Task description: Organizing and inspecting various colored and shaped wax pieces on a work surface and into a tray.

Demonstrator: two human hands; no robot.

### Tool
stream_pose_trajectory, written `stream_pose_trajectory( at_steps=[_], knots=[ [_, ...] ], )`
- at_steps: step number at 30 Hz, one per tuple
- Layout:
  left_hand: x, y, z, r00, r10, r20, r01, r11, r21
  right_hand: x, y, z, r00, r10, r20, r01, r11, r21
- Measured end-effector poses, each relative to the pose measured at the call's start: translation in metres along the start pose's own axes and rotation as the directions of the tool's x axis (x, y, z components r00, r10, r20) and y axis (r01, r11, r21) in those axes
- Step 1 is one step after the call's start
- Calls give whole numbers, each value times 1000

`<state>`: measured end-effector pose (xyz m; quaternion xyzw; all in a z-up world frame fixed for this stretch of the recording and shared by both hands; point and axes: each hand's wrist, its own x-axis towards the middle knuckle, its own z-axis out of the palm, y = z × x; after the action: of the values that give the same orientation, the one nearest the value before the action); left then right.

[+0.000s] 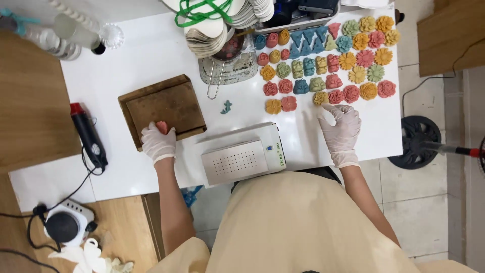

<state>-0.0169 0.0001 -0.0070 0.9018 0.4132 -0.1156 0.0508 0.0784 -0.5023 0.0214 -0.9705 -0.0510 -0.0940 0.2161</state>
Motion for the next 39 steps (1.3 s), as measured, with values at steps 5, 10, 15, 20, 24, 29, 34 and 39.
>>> stream_pose_trajectory(
  at_steps=[5,10,15,20,24,29,34,39],
  knots=[
    [9,-4,14,999,38,-27,-40,994,-106,-10,-22,-21,999,45,-18,-46,996,-77],
    [-42,54,-44,955,240,-177,-276,935,-223,-20,-31,-28,956,294,17,-294,950,104],
    [-125,160,-55,441,881,-173,-831,328,-448,-12,-65,-37,593,75,801,-801,-44,597],
    [-168,234,16,133,990,-54,-944,110,-311,-46,-13,19,486,130,864,-855,-135,501],
    [-187,271,-13,167,984,65,-958,177,-226,-51,28,40,525,197,828,-789,-252,561],
    [-186,284,21,415,799,434,-908,397,137,-38,56,91,441,365,820,-660,-488,572],
    [-188,272,46,444,704,554,-883,449,136,-18,63,144,330,520,787,-821,-253,512],
    [-192,266,47,462,702,542,-878,448,167,-12,61,165,360,568,740,-766,-273,582]
  ],
)
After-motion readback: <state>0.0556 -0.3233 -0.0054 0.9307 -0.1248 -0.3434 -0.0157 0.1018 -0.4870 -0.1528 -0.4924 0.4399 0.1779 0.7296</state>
